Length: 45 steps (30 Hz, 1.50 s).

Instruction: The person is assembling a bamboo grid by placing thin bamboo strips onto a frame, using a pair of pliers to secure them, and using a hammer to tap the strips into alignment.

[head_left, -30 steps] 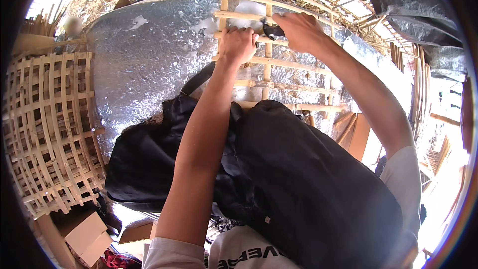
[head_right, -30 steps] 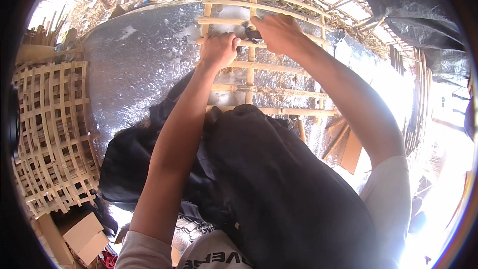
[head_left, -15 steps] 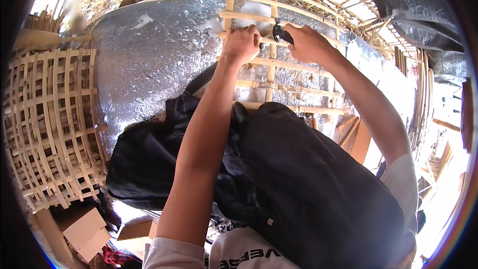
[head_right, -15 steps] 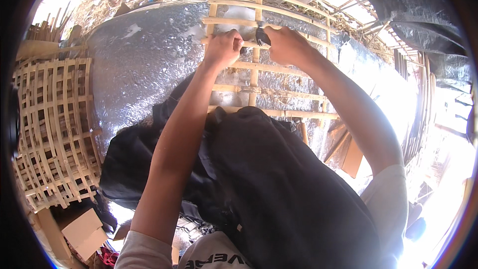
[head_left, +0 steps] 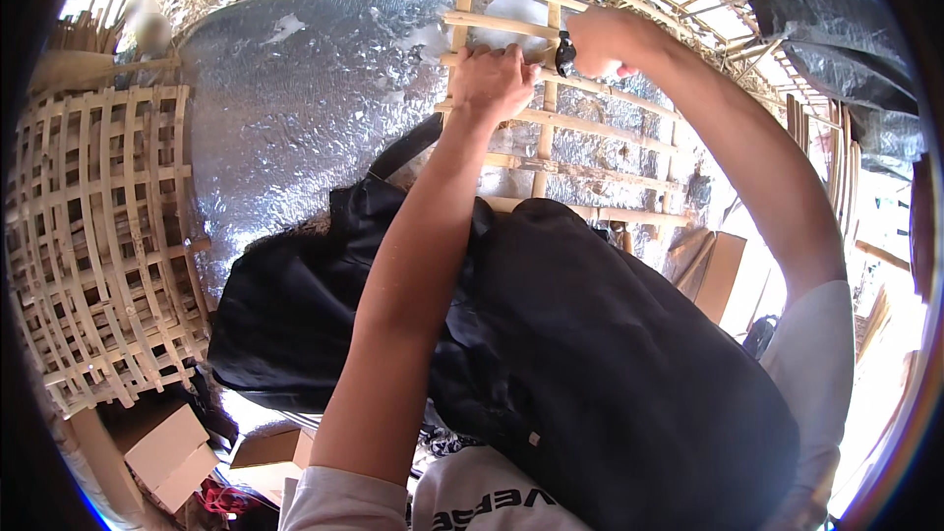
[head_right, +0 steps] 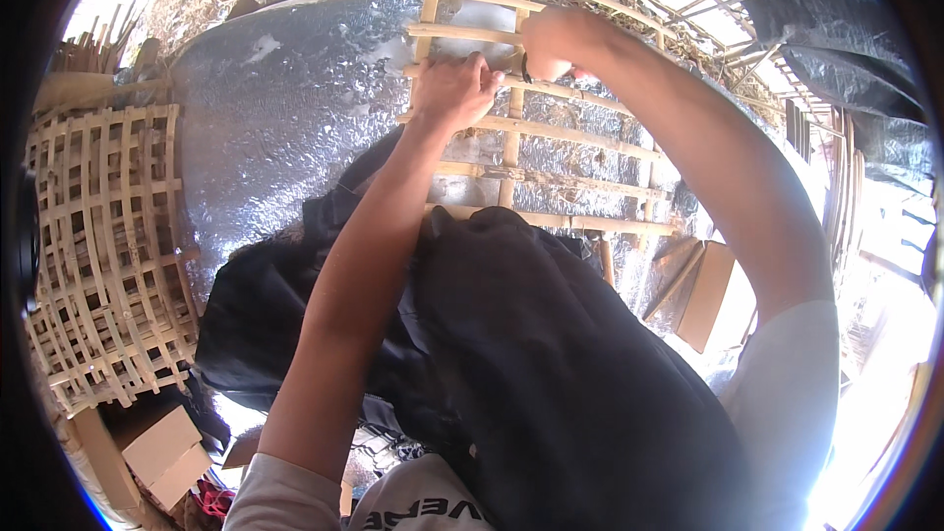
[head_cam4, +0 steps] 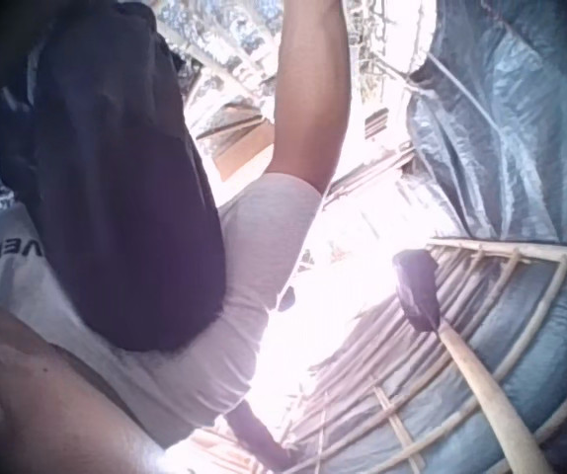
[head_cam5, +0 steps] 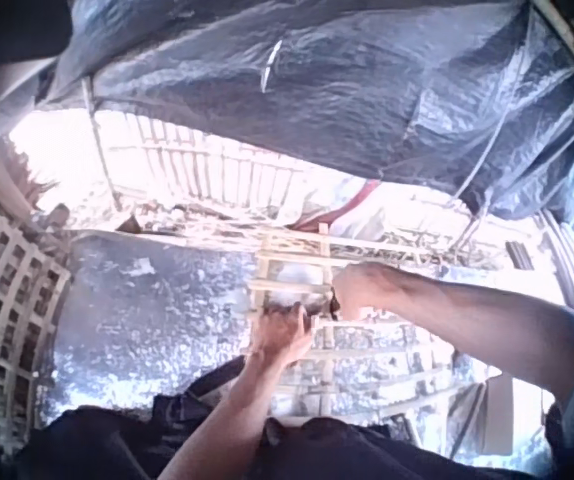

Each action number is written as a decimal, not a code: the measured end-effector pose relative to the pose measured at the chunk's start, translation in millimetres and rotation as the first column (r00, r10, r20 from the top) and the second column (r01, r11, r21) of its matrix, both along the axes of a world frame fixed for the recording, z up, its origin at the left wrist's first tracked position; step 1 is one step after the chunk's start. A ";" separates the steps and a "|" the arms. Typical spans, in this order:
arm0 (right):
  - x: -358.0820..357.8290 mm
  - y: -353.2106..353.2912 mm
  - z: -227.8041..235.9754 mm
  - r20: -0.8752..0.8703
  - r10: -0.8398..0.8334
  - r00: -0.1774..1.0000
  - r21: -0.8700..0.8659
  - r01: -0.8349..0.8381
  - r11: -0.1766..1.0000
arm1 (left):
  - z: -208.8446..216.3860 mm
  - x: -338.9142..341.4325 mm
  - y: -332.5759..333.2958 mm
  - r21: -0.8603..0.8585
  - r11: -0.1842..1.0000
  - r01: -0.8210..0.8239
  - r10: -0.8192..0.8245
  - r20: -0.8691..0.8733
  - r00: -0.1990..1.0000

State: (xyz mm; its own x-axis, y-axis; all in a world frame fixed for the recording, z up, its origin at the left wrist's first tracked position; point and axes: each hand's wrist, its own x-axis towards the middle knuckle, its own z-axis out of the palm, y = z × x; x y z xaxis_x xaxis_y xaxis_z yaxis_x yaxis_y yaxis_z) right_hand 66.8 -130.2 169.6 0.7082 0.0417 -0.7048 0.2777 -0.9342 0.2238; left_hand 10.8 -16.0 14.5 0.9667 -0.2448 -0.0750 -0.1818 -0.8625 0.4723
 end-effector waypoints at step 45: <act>51.8 2.6 5.4 -0.148 0.687 0.711 0.098 -0.681 0.726 | -2.7 -6.8 -0.2 0.055 0.998 0.001 -0.005 0.061 0.998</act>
State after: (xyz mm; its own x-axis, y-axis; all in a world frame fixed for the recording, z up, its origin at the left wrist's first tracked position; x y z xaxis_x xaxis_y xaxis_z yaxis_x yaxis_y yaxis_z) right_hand 118.6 -127.6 174.9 0.3524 0.4952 -0.7941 0.8726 -0.4804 0.0877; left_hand 4.1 -16.2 11.8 0.9691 -0.2448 -0.0291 -0.2115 -0.8863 0.4121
